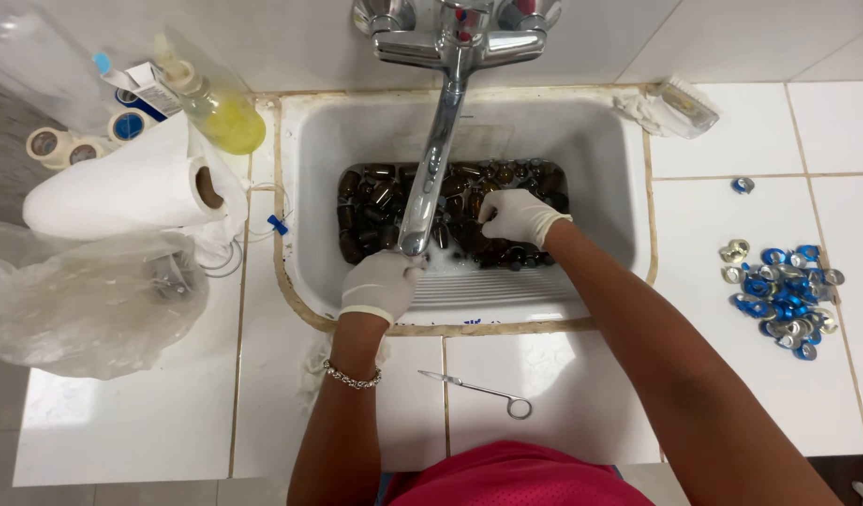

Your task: The person washes small brown glass bottles in a sink filled with soapy water. They pick up bottles one at a time, rinse them under running water from the faucet, and place them back into the sink. The person wears white gloves throughout the process.

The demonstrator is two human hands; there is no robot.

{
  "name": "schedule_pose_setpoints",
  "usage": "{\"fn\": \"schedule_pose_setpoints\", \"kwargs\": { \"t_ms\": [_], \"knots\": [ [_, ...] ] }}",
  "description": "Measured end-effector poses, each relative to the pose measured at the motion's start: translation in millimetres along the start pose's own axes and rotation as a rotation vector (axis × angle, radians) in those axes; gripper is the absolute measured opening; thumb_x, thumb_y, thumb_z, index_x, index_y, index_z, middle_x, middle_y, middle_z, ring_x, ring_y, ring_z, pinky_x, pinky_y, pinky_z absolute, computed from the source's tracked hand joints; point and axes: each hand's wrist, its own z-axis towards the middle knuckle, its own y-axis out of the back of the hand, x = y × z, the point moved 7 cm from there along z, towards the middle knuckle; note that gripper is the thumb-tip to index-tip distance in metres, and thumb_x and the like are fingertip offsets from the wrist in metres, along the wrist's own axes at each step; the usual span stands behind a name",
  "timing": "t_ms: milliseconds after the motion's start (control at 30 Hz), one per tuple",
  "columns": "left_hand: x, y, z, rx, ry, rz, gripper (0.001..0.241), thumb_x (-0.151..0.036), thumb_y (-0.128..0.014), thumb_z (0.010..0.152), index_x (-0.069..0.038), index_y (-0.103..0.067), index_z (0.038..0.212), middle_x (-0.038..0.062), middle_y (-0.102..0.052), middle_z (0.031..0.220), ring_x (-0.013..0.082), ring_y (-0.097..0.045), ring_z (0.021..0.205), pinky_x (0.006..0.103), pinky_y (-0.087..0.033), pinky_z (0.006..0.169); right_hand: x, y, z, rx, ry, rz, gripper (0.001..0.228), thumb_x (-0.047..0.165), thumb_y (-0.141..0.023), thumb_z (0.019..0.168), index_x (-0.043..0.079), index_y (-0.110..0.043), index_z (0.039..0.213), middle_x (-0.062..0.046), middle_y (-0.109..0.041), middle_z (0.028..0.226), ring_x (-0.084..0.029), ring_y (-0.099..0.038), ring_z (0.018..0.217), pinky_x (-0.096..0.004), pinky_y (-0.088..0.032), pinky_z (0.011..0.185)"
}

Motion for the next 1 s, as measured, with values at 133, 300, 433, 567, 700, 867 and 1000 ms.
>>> {"fn": "schedule_pose_setpoints", "kwargs": {
  "t_ms": [133, 300, 433, 567, 700, 867, 1000],
  "knots": [
    [22.3, 17.6, 8.3, -0.172, 0.088, -0.103, 0.03, -0.032, -0.051, 0.097, -0.022, -0.076, 0.112, 0.007, -0.073, 0.112, 0.0295, -0.07, 0.109, 0.0454, -0.057, 0.094, -12.9, -19.4, 52.4, 0.003, -0.015, 0.041, 0.037, 0.036, -0.077, 0.07, 0.025, -0.077, 0.106, -0.002, -0.075, 0.09, -0.019, -0.075, 0.086, -0.032, -0.061, 0.074],
    [20.7, 28.1, 7.9, -0.307, 0.158, -0.309, 0.032, -0.039, -0.054, 0.102, -0.017, -0.073, 0.114, 0.006, -0.071, 0.111, 0.0276, -0.067, 0.112, 0.0437, -0.054, 0.096, 6.6, -43.1, 59.0, 0.169, -0.017, 0.236, 0.04, 0.024, -0.077, 0.066, 0.015, -0.08, 0.105, -0.008, -0.075, 0.078, -0.02, -0.074, 0.076, -0.03, -0.062, 0.071],
    [28.0, 23.2, 18.2, -0.335, 0.126, -0.306, 0.032, -0.04, -0.053, 0.101, -0.018, -0.073, 0.11, 0.006, -0.071, 0.109, 0.0289, -0.069, 0.109, 0.0457, -0.057, 0.093, 35.6, -44.4, 51.1, 0.163, 0.011, -0.157, 0.045, 0.051, -0.068, 0.077, 0.03, -0.078, 0.114, 0.001, -0.078, 0.113, -0.025, -0.069, 0.116, -0.039, -0.054, 0.1],
    [16.3, 29.5, 13.3, -0.335, 0.126, -0.337, 0.032, -0.036, -0.052, 0.1, -0.015, -0.072, 0.112, 0.01, -0.071, 0.109, 0.0334, -0.069, 0.108, 0.0494, -0.057, 0.092, 49.5, -63.1, 64.5, -0.024, 0.12, -0.357, 0.042, 0.051, -0.057, 0.082, 0.021, -0.075, 0.105, -0.001, -0.077, 0.102, -0.027, -0.072, 0.108, -0.044, -0.057, 0.094],
    [13.9, 33.5, 10.0, -0.332, 0.137, -0.378, 0.034, -0.032, -0.053, 0.1, -0.009, -0.072, 0.118, 0.015, -0.072, 0.113, 0.0362, -0.069, 0.111, 0.0503, -0.056, 0.093, 95.0, -36.9, 1.1, 0.058, 0.113, -0.257, 0.041, 0.04, -0.052, 0.095, 0.014, -0.076, 0.116, -0.005, -0.078, 0.109, -0.028, -0.069, 0.117, -0.033, -0.051, 0.102],
    [22.8, 24.0, 18.1, -0.323, 0.151, -0.343, 0.031, -0.038, -0.054, 0.099, -0.016, -0.073, 0.111, 0.01, -0.072, 0.105, 0.0339, -0.07, 0.105, 0.0486, -0.056, 0.092, 45.2, -78.9, 58.0, 0.067, 0.057, -0.479, 0.046, 0.052, -0.048, 0.09, 0.022, -0.074, 0.112, 0.0, -0.077, 0.107, -0.026, -0.071, 0.112, -0.047, -0.053, 0.097],
    [35.1, 12.8, 26.0, -0.315, 0.147, -0.346, 0.027, -0.033, -0.055, 0.098, -0.017, -0.074, 0.109, 0.007, -0.074, 0.101, 0.0315, -0.072, 0.102, 0.0474, -0.056, 0.09, 28.8, -79.3, 64.1, 0.148, 0.096, -0.16, 0.055, 0.054, -0.054, 0.091, 0.013, -0.065, 0.127, -0.014, -0.072, 0.124, -0.034, -0.062, 0.126, -0.05, -0.05, 0.105]
  ]
}}
